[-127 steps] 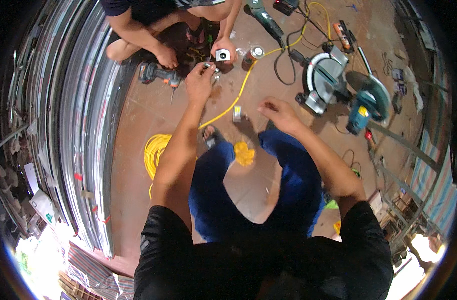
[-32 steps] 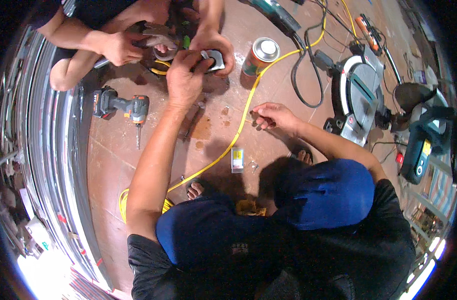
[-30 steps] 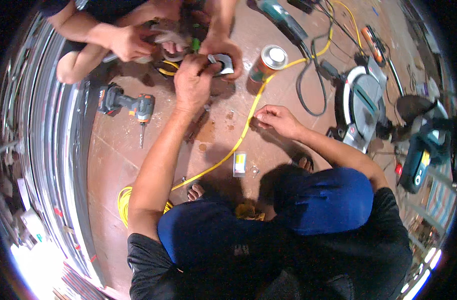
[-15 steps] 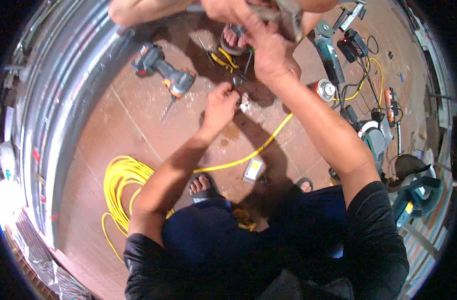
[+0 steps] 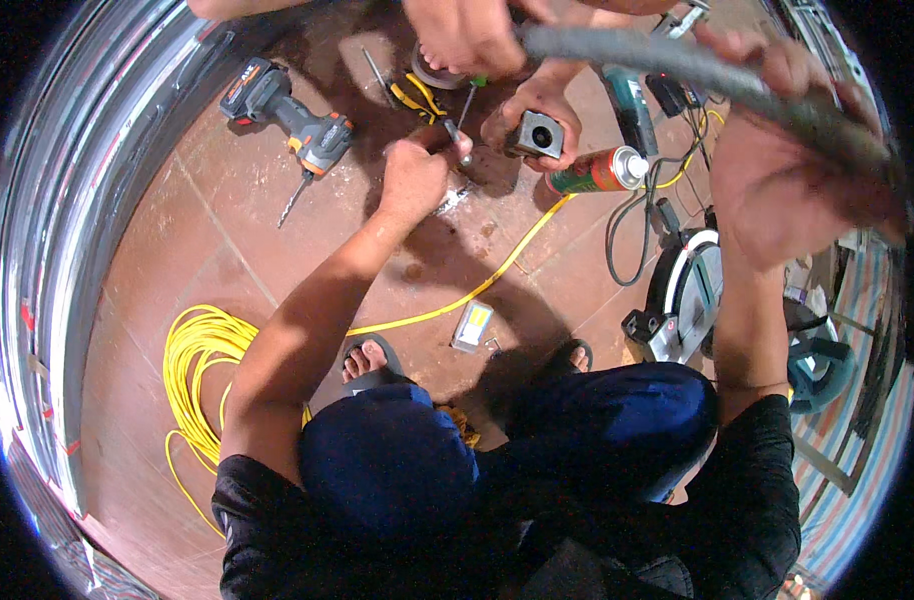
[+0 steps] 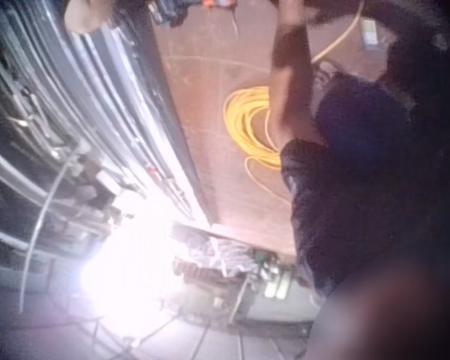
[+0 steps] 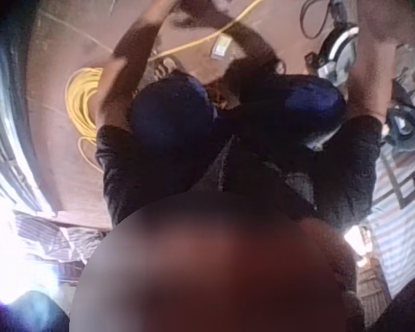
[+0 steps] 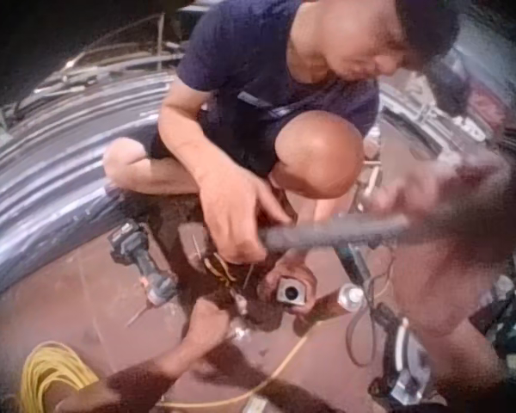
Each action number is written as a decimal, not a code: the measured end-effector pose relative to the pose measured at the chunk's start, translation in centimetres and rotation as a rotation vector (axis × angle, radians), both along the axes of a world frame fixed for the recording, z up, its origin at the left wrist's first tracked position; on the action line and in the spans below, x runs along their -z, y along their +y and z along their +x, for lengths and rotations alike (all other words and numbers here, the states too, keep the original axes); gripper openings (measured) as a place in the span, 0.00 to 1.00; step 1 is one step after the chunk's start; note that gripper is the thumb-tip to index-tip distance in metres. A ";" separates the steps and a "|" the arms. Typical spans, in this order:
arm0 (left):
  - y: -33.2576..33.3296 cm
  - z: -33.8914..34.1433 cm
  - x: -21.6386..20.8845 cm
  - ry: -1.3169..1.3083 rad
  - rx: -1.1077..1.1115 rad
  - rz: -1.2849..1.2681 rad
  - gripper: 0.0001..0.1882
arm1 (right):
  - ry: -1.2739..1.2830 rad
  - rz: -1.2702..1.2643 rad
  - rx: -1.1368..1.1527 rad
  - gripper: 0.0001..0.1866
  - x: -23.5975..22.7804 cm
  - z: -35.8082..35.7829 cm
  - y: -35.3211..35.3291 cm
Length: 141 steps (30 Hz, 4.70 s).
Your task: The person sits on the floor and assembles a cylindrical metal part with a square metal block. They use a hammer to tap the components together, apply lubricant from a spray can, and wipe the assembly with a yellow cloth. The person repeatedly fits and removes the parts to check the connection.
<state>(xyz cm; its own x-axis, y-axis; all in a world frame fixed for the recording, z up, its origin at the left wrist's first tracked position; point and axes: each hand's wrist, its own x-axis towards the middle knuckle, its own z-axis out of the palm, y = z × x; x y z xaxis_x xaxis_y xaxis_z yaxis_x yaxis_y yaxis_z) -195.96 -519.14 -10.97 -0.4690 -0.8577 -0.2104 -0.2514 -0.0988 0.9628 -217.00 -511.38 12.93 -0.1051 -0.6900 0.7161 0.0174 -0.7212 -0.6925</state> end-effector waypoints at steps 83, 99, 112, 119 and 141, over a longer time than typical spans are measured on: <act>-0.7 -9.8 -0.7 0.142 0.100 -0.418 0.06 | 0.544 1.021 0.656 0.26 7.9 -4.3 14.3; -1.0 -10.4 0.7 0.155 0.314 -0.928 0.07 | 0.563 0.956 0.638 0.24 6.3 -3.5 14.6; -0.3 -10.6 -0.5 0.111 0.266 -1.003 0.10 | 0.690 1.024 0.600 0.27 8.0 -3.9 14.1; -0.4 -10.1 -0.3 0.015 0.316 -1.042 0.07 | 0.696 1.005 0.618 0.25 8.6 -3.8 12.6; -0.5 -10.1 0.2 0.104 0.261 -1.062 0.09 | 0.444 0.881 0.669 0.24 7.0 -3.7 14.2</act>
